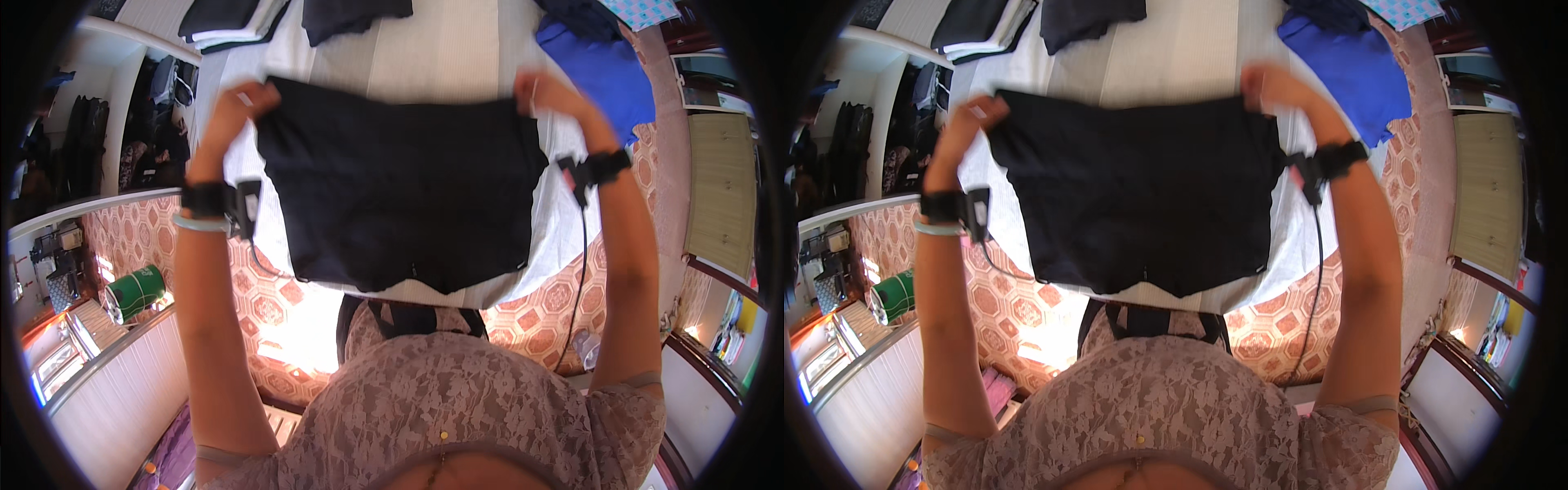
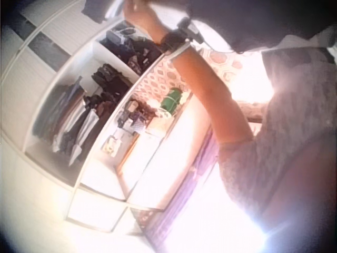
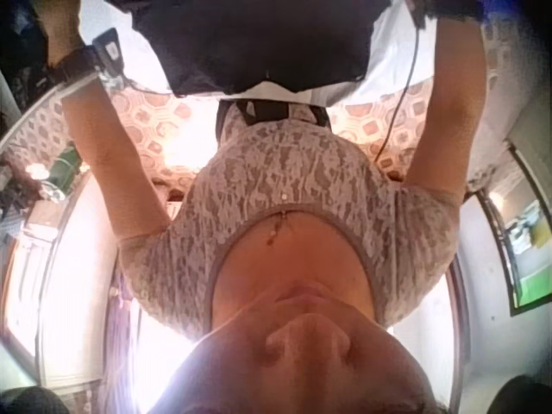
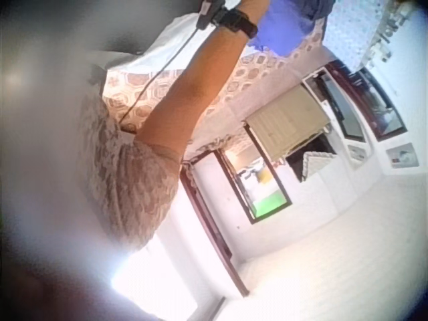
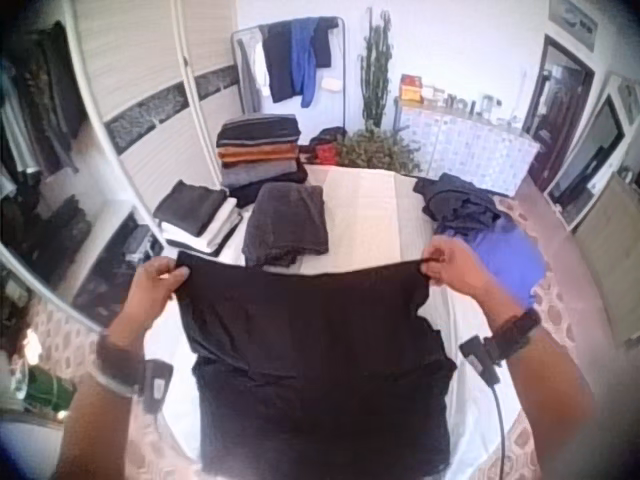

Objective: The person folds a striped cloth and a black garment by hand on a bed.

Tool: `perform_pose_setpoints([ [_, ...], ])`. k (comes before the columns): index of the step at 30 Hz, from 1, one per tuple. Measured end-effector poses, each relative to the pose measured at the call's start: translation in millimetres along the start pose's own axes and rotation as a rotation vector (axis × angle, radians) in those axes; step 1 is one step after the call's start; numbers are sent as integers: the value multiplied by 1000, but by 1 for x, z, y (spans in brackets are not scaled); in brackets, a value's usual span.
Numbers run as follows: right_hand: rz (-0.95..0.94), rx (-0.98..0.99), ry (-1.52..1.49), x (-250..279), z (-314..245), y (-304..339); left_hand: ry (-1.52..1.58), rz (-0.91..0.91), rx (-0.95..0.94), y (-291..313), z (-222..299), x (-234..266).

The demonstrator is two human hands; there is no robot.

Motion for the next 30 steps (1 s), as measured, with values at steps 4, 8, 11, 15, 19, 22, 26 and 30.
perform_pose_setpoints([
  [4, 919, 248, -126, 163, -22, 12, 345, 736, -160, 1, 2, 120],
  [8, 834, 131, 183, 98, 19, 58, -133, 485, -1, 54, -74, 28],
  [11, 542, -278, 9, -23, 109, 109, -248, 189, 249, 150, -173, -63],
  [15, 486, -618, -574, -154, 119, 191, 356, -51, 642, 232, -175, -135],
  [19, 694, -510, -391, -166, 89, 194, 745, -86, 699, 238, -144, -151],
  [22, 706, -524, -208, -159, 75, 194, 846, -105, 628, 233, -130, -145],
  [26, 661, -394, -688, -160, 75, 209, 967, -53, 426, 237, -91, -104],
  [30, 680, -389, -603, -123, 26, 244, 919, -54, 400, 274, -87, -109],
])
Point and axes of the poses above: each hand's wrist, its own y-axis away from the middle knuckle, its own x-axis out of the back of the hand, z = x × y, the point moved 10 cm from there along -y, towards the middle knuckle, and after that the axes turned 8 degrees about x, right-handed, at the moved point
